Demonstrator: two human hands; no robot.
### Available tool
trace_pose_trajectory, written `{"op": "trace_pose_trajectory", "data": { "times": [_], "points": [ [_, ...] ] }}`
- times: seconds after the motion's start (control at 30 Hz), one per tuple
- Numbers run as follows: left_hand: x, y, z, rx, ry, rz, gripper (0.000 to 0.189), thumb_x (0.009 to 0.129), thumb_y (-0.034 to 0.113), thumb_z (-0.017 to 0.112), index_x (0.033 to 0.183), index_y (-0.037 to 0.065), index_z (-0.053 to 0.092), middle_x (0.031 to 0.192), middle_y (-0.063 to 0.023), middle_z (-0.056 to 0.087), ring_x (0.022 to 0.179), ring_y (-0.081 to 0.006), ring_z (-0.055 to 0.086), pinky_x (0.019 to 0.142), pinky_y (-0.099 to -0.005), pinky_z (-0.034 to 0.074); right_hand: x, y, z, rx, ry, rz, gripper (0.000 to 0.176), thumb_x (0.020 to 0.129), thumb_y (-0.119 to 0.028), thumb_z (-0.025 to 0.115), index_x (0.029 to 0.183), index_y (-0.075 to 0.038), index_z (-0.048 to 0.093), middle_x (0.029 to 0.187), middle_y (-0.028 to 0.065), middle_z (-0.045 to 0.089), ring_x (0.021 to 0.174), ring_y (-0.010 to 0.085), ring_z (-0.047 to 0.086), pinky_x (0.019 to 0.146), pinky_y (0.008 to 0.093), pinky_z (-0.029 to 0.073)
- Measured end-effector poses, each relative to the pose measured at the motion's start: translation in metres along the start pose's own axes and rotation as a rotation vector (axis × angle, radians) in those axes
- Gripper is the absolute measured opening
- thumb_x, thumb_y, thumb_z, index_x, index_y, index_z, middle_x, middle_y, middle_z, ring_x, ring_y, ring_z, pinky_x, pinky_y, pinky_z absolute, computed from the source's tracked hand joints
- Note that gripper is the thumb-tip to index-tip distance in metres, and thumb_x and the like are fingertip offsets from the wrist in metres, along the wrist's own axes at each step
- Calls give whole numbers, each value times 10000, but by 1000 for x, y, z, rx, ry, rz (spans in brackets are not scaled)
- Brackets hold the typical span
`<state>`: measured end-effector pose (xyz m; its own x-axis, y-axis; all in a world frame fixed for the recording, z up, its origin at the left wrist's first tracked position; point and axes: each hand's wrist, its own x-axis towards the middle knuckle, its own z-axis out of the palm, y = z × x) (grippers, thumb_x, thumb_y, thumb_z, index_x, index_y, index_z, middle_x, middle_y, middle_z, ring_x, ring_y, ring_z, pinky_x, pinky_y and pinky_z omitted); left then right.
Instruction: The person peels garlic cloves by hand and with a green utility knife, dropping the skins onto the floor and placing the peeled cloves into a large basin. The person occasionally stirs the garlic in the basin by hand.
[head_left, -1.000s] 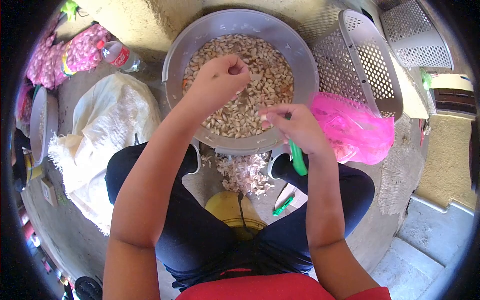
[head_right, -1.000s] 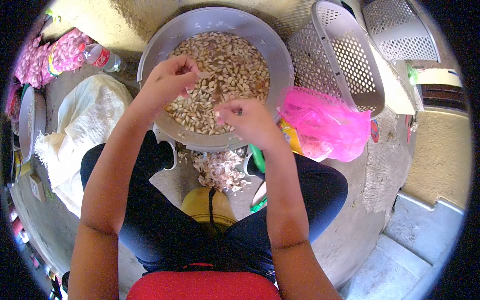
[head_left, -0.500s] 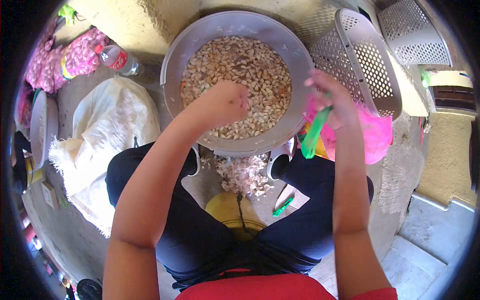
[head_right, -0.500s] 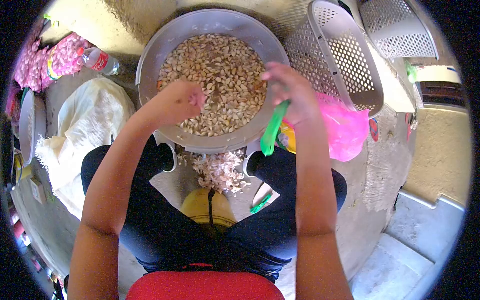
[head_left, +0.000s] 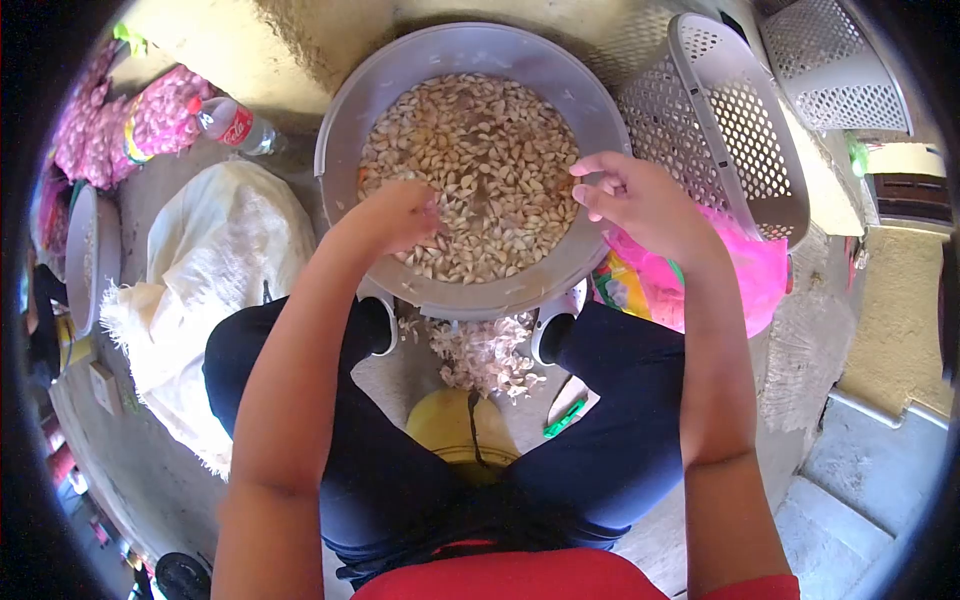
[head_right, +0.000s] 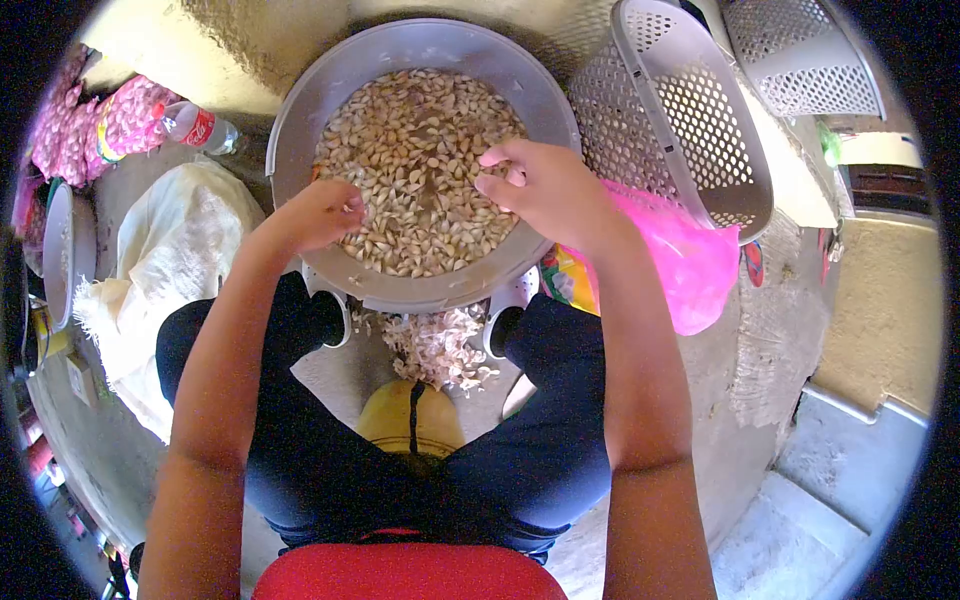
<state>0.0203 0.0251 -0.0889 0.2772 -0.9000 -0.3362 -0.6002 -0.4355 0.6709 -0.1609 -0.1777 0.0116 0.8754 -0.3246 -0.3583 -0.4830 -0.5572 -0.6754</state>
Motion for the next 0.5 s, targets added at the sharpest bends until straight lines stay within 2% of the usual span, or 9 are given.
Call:
{"op": "trace_pose_trajectory", "data": {
  "times": [0.03, 0.1, 0.13, 0.2, 0.23, 0.33, 0.4, 0.5],
  "points": [
    [3, -6, 5, 25, -3, -44, 209, 715, 169, 567, 809, -18, 579, 789, -181, 591, 748, -294, 580, 656, -349, 438, 2, 1, -1, 5, 14, -20, 306, 794, -191, 589, 1044, -20, 542, 659, 37, 550, 607, 106, 514, 595, 247, 423],
    [13, -19, 22, 69, -10, -122, 242, 717, 194, 568, 831, -18, 584, 835, -187, 598, 787, -287, 588, 679, -346, 443, 2, 2, -2, -47, 16, -34, 333, 779, -250, 586, 1017, -19, 553, 697, 118, 576, 665, 227, 561, 634, 316, 441],
    [19, -29, 35, 39, 24, -91, 252, 708, 204, 573, 828, -16, 589, 826, -191, 599, 778, -299, 589, 682, -349, 447, 3, 2, -2, -75, 11, -45, 350, 771, -279, 585, 1004, -19, 558, 716, 158, 589, 694, 288, 585, 653, 351, 449],
    [31, -52, 63, -20, 98, -33, 273, 689, 226, 582, 823, -12, 599, 807, -199, 602, 761, -321, 591, 688, -355, 455, 2, 1, -1, -91, -43, -43, 355, 773, -286, 579, 1008, -20, 552, 737, 172, 593, 714, 309, 586, 665, 367, 450],
    [37, -60, 75, -6, 104, -104, 249, 674, 211, 587, 792, -8, 603, 785, -201, 600, 743, -328, 588, 674, -367, 456, 0, 2, 0, -99, -68, -40, 358, 774, -289, 577, 1011, -21, 549, 748, 179, 596, 724, 320, 587, 671, 375, 450],
    [52, -88, 105, 35, 118, -303, 188, 635, 174, 597, 718, 5, 613, 731, -201, 596, 699, -338, 584, 640, -390, 460, -3, 7, 2, -89, -75, -39, 331, 790, -199, 592, 1054, -10, 527, 607, 54, 521, 565, 123, 491, 551, 267, 405],
    [55, -105, 122, 56, 129, -419, 165, 619, 159, 600, 697, 14, 616, 714, -192, 599, 684, -329, 589, 626, -389, 462, -4, 3, 1, -100, -132, -2, 332, 790, -198, 591, 1054, -7, 523, 615, 63, 530, 571, 135, 504, 557, 279, 410],
    [62, -127, 143, -52, 122, -476, 122, 605, 100, 593, 693, 16, 604, 695, -174, 599, 659, -314, 592, 607, -377, 463, -1, 7, 6, -92, -156, -16, 331, 792, -195, 587, 1052, -2, 519, 626, 80, 541, 581, 159, 526, 565, 295, 417]
  ]
}}
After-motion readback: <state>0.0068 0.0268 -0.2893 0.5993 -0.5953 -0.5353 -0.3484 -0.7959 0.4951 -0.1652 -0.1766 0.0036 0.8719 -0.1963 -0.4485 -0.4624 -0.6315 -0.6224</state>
